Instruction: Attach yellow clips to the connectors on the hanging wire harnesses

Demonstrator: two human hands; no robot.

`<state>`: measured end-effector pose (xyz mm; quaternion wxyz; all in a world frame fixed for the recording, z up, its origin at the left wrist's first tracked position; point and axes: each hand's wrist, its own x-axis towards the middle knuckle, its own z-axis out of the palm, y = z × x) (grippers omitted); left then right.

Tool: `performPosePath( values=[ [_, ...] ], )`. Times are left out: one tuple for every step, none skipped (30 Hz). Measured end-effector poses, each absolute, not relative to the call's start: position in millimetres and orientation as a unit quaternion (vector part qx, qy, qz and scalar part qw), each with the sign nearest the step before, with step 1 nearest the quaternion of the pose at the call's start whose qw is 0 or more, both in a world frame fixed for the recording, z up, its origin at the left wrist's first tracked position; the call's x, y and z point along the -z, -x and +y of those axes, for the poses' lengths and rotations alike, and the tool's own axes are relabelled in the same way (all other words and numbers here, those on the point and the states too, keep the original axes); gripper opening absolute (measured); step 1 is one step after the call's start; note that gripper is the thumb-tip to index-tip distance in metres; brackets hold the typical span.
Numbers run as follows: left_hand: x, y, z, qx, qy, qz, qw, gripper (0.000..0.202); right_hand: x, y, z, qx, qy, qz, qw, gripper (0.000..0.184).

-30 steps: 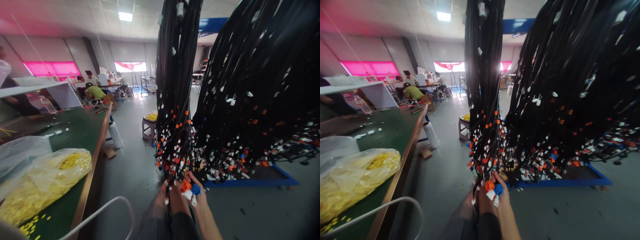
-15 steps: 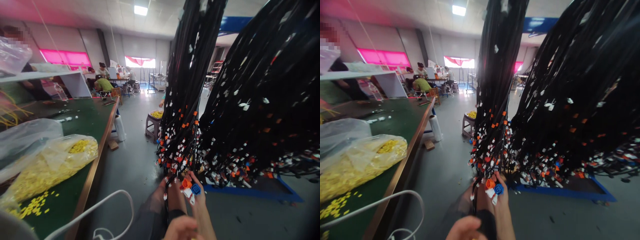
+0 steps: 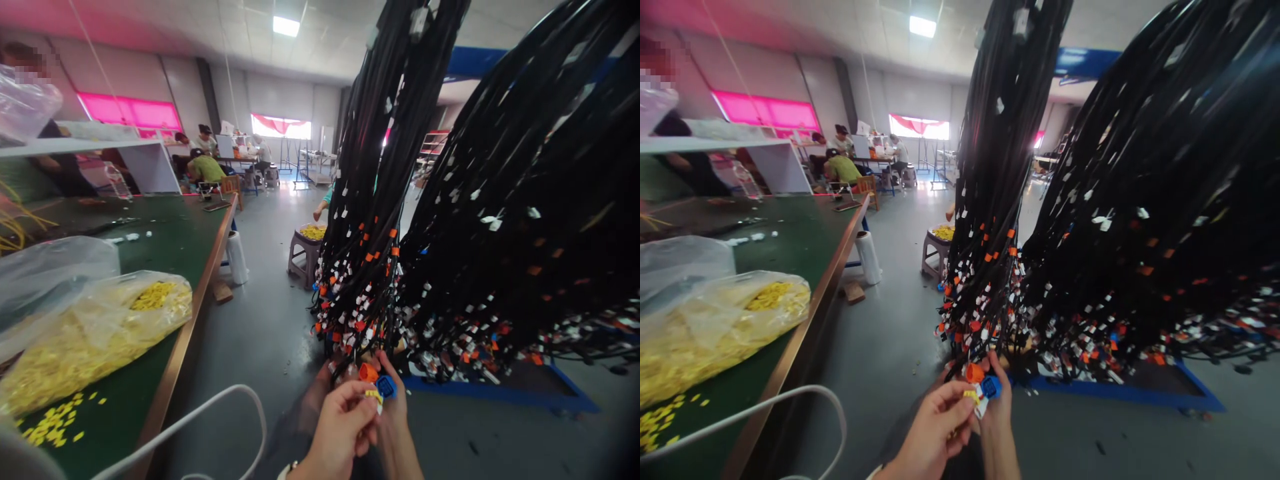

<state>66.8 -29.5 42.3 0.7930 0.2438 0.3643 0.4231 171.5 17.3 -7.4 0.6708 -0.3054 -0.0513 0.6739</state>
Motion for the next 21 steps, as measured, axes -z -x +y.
performPosePath(
  values=[
    [-41, -63, -27, -0.428, -0.242, 0.369, 0.788, 0.049, 8, -168, 18, -0.677, 0.303, -0.046, 0.669, 0.028],
    [-39, -60, -24, -0.432, -0.243, 0.37, 0.786, 0.048, 8, -165, 20, -0.678, 0.302, -0.04, 0.669, 0.029],
    [-38, -58, -22, -0.436, -0.244, 0.368, 0.784, 0.048, 9, -163, 21, -0.678, 0.303, -0.037, 0.669, 0.03],
    [-38, -56, -20, -0.44, -0.247, 0.364, 0.783, 0.047, 9, -162, 21, -0.675, 0.307, -0.036, 0.67, 0.03],
    [-37, -55, -19, -0.443, -0.251, 0.359, 0.782, 0.045, 10, -161, 22, -0.672, 0.311, -0.036, 0.671, 0.031],
    [-35, -54, -18, -0.446, -0.259, 0.356, 0.779, 0.044, 10, -161, 22, -0.669, 0.313, -0.038, 0.673, 0.031],
    [-34, -54, -17, -0.448, -0.27, 0.355, 0.775, 0.043, 11, -162, 22, -0.666, 0.316, -0.044, 0.675, 0.031],
    [-32, -54, -16, -0.451, -0.281, 0.358, 0.768, 0.043, 12, -163, 22, -0.661, 0.321, -0.052, 0.676, 0.032],
    [-30, -54, -16, -0.454, -0.293, 0.363, 0.759, 0.043, 12, -163, 22, -0.655, 0.328, -0.062, 0.678, 0.032],
    [-28, -54, -15, -0.457, -0.304, 0.369, 0.749, 0.043, 13, -164, 22, -0.649, 0.336, -0.073, 0.679, 0.032],
    [-26, -53, -14, -0.461, -0.311, 0.377, 0.741, 0.043, 14, -165, 22, -0.642, 0.343, -0.083, 0.681, 0.033],
    [-25, -53, -14, -0.462, -0.314, 0.384, 0.736, 0.042, 15, -165, 22, -0.635, 0.348, -0.091, 0.683, 0.033],
    [-24, -53, -13, -0.461, -0.317, 0.387, 0.733, 0.04, 16, -166, 22, -0.63, 0.352, -0.095, 0.686, 0.034],
    [-23, -53, -13, -0.46, -0.32, 0.389, 0.731, 0.039, 16, -166, 22, -0.625, 0.354, -0.096, 0.689, 0.034],
    [-22, -52, -12, -0.458, -0.323, 0.392, 0.729, 0.038, 17, -166, 22, -0.621, 0.356, -0.095, 0.691, 0.034],
    [-23, -52, -12, -0.458, -0.325, 0.395, 0.727, 0.038, 18, -166, 22, -0.618, 0.359, -0.093, 0.693, 0.034],
    [-23, -52, -12, -0.459, -0.327, 0.4, 0.723, 0.038, 19, -166, 23, -0.615, 0.362, -0.091, 0.694, 0.034],
    [-24, -52, -12, -0.461, -0.329, 0.404, 0.718, 0.038, 20, -166, 23, -0.612, 0.365, -0.091, 0.695, 0.034],
    [-25, -51, -12, -0.464, -0.33, 0.409, 0.713, 0.038, 21, -166, 24, -0.609, 0.368, -0.092, 0.697, 0.033],
    [-27, -51, -11, -0.467, -0.331, 0.413, 0.708, 0.037, 22, -166, 24, -0.605, 0.372, -0.092, 0.698, 0.033],
    [-28, -51, -11, -0.47, -0.335, 0.415, 0.704, 0.036, 23, -166, 25, -0.6, 0.375, -0.092, 0.701, 0.032]
  ],
)
